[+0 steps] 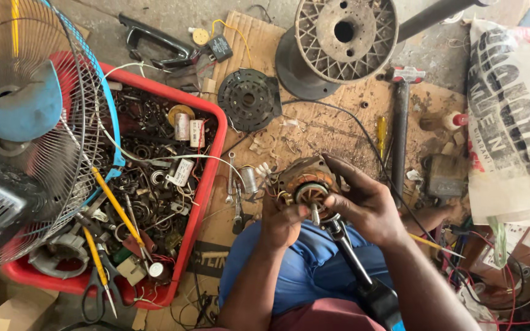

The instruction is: The person disassembles a small electrical motor by removing the rotor and stator components. They use a hammer to tap the stator housing and a screwdriver to adjust internal parts. The person then reassembles the motor components, aligning the rotor and stator.

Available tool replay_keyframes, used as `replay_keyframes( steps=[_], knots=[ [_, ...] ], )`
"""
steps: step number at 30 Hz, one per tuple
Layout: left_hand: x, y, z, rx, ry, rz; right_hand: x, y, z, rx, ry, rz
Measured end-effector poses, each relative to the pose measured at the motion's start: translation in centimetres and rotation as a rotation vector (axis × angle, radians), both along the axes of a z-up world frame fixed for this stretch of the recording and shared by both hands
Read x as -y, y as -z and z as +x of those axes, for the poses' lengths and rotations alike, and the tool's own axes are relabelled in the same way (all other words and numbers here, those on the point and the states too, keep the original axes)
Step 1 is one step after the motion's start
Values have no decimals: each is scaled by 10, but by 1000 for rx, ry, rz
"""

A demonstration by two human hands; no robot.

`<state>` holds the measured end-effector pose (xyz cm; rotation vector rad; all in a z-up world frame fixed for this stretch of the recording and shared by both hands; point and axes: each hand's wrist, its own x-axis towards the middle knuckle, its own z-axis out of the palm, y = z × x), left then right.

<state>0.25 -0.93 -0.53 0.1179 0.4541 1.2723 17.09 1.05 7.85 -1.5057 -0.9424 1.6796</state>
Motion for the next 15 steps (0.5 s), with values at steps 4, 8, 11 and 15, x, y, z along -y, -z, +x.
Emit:
replay_keyframes(
  steps=[4, 8, 11, 15],
  knots=[
    [-1, -1, -1, -69, -11, 45, 4, 7, -7, 92, 47, 58],
    [-6, -8, -3, -89, 53, -31, 3, 5, -9, 43, 89, -17],
    [-8, -11, -4, -88, 64, -23, 0, 6, -8, -21, 75, 16],
    [-7, -7, -2, -98, 41, -15, -1, 12, -11, 56, 108, 12]
  ],
)
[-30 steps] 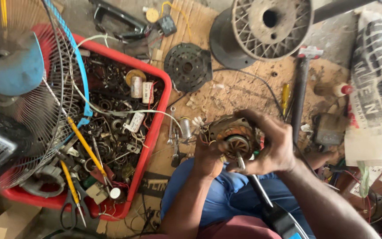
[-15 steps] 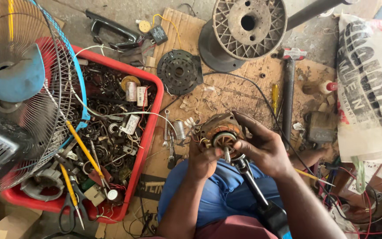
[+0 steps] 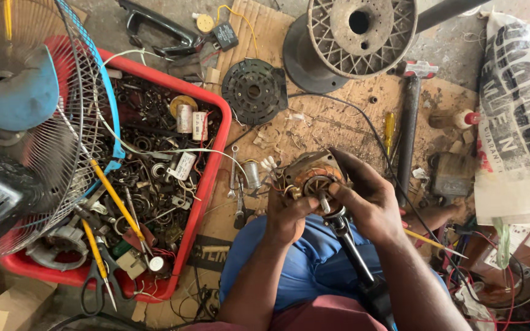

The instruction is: The person disassembles a small electrical motor by removing the rotor and stator components. They use a hammer to tap the stator housing and a screwdriver to adjust internal parts. The person then reassembles the motor components, aligning the rotor and stator.

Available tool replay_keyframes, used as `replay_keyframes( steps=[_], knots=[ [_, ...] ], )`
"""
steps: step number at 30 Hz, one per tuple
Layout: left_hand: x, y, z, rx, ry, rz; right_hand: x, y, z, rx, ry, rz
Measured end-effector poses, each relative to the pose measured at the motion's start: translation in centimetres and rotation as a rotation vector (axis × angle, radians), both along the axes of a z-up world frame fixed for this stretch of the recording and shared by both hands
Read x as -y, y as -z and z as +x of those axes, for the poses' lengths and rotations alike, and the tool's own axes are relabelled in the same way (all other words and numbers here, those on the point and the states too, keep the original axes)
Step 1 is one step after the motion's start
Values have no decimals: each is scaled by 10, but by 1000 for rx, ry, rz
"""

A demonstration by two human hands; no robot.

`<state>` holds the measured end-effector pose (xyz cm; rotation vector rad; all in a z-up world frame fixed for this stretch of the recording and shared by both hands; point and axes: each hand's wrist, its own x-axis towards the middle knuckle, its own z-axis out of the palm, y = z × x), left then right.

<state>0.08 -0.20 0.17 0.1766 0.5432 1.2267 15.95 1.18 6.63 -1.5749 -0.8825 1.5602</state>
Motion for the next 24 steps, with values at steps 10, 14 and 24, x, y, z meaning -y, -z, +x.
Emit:
replay_keyframes(
  steps=[10, 14, 24],
  knots=[
    [-2, 0, -2, -32, 18, 73, -2, -4, -6, 60, 14, -17],
    [-4, -9, -6, -40, 18, 61, 1, -2, -2, 32, 19, -50],
    [4, 5, 1, 11, 4, 4, 4, -9, 3, -108, -6, -31]
  ],
)
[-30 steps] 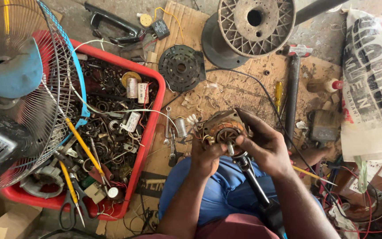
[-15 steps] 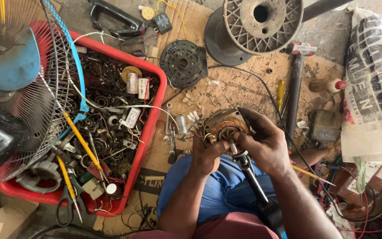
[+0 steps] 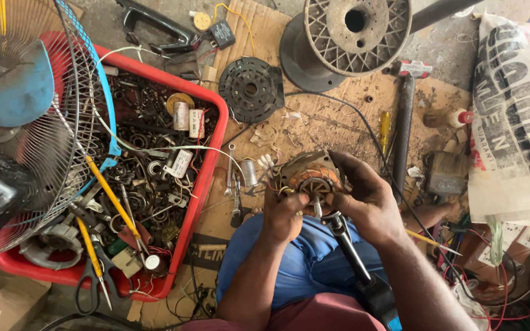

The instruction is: The person disassembles a small electrical motor by removing the rotor and stator components. They use a hammer to tap the stator housing and a screwdriver to adjust internal parts. The person then reassembles the motor components, aligning the rotor and stator.

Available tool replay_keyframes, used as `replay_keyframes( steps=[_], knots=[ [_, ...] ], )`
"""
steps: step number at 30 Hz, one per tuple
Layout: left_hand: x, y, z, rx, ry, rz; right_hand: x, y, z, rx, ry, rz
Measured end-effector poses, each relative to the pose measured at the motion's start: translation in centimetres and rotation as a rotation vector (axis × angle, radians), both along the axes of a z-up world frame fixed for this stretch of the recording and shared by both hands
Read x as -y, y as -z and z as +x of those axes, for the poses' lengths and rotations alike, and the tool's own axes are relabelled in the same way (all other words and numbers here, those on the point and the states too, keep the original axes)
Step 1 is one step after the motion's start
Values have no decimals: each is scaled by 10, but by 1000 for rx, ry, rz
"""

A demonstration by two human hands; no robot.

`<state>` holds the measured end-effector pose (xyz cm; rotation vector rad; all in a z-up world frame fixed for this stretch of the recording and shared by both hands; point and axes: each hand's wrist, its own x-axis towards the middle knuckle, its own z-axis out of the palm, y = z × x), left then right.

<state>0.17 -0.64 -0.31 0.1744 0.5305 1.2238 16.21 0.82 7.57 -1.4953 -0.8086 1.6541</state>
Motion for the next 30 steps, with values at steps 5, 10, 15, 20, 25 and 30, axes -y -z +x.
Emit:
replay_keyframes(
  steps=[5, 10, 15, 20, 25, 30],
  knots=[
    [22, 32, -3, 83, -18, -61, 17, 19, 66, 327, 69, -185],
    [26, 34, 1, 54, -69, -170, 61, 107, 137, 1173, -937, -244],
    [25, 32, -2, 76, -79, -132, 105, 113, 132, 1142, -587, 17],
    [29, 37, -3, 81, -80, -150, 96, 117, 124, 1044, -495, 41],
    [32, 45, -4, 83, -123, -134, 94, 117, 134, 1029, -534, -9],
    [33, 52, -1, 62, -142, -180, 96, 132, 146, 1100, -388, -70]
  ],
)
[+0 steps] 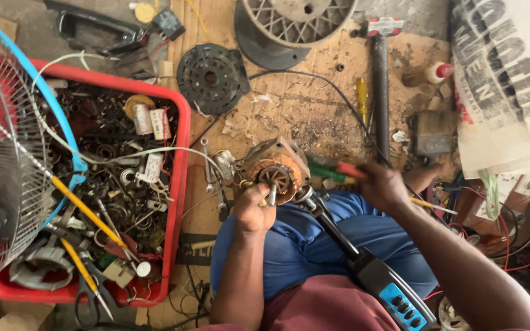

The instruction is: The person disassembles a small electrical motor by removing the rotor and stator components. They use a hammer to tap the stator housing and a screwdriver to adjust internal parts. The person then reassembles the motor components, aligning the rotor and stator.

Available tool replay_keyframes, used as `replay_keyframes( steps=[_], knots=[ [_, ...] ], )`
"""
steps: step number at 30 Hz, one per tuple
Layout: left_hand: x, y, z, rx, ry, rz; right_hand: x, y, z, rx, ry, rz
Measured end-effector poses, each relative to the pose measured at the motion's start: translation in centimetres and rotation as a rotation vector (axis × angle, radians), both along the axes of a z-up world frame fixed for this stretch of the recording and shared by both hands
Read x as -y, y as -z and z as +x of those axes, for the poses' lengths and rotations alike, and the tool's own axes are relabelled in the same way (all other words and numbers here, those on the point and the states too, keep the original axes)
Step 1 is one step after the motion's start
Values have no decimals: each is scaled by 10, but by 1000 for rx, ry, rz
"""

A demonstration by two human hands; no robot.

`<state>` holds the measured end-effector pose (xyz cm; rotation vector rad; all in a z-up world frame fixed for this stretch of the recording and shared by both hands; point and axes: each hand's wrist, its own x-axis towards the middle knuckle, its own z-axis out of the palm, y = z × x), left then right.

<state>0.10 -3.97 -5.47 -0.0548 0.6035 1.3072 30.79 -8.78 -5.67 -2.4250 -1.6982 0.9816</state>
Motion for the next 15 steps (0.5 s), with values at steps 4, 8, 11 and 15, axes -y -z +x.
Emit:
replay_keyframes(
  steps=[4, 8, 11, 15],
  knots=[
    [-1, 3, 3, -64, 32, -30, -2, -9, 4, 214, -123, 362],
    [-11, -11, 4, -142, 39, -38, 0, -22, -29, 69, -100, 308],
    [-17, -23, 3, -165, 54, -12, 7, -20, -45, 85, -175, 227],
    [-24, -31, 1, -179, 74, 39, 18, 7, -35, 158, -132, 228]
  ],
)
